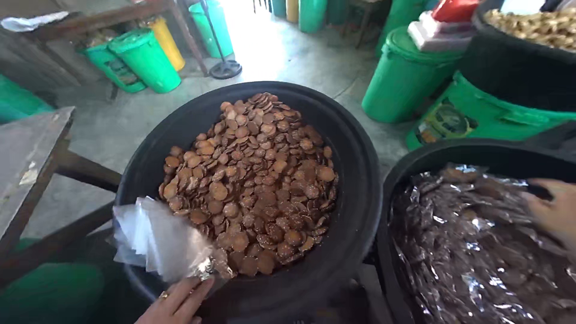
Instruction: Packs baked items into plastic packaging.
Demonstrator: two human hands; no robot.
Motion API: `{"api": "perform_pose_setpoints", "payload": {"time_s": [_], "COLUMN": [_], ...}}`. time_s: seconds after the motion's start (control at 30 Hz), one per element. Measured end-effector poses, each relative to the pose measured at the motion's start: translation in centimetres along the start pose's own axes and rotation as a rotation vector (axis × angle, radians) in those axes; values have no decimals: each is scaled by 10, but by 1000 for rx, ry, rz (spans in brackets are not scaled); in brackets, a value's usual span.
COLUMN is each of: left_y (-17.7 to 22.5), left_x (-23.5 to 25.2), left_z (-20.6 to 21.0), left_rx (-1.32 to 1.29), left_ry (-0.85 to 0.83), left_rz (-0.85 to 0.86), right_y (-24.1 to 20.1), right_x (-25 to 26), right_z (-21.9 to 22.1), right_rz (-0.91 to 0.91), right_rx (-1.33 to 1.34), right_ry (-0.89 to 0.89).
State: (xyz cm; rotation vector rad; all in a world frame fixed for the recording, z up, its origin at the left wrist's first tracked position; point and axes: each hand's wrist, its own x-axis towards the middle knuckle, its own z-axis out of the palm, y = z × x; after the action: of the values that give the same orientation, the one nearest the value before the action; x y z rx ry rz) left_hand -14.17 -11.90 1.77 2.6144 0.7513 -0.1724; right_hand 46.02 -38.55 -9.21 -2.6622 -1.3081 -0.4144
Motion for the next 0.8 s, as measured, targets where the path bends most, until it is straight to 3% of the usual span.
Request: {"api": "perform_pose_setpoints", "payload": {"time_s": [0.03,0.13,0.2,0.27,0.33,0.47,0.63,0.8], "left_y": [-2,-11,-16,-23,-28,-31,-43,-54], "left_x": [-3,-12,-17,-20,-21,-22,-22,-20], "left_z": [2,1,-1,-1,1,7,24,13], "left_rx": [25,36,65,110,153,105,-146,-517], "left_ry": [44,57,65,101,170,287,444,366], "left_rz": [6,7,32,76,92,-22,-37,-62], "right_y": [-62,-204,-275,-335,-376,-411,-401,-402], "right_x": [29,75,100,121,135,143,155,149], "right_z": [-30,-55,-49,-38,-17,24,44,25], "right_rz": [40,-311,-510,-557,-552,-492,-586,-744], "right_rx": [214,407,376,294,208,-41,-91,-131], "right_ry": [-87,-257,-503,-775,-900,-830,-712,-843]}}
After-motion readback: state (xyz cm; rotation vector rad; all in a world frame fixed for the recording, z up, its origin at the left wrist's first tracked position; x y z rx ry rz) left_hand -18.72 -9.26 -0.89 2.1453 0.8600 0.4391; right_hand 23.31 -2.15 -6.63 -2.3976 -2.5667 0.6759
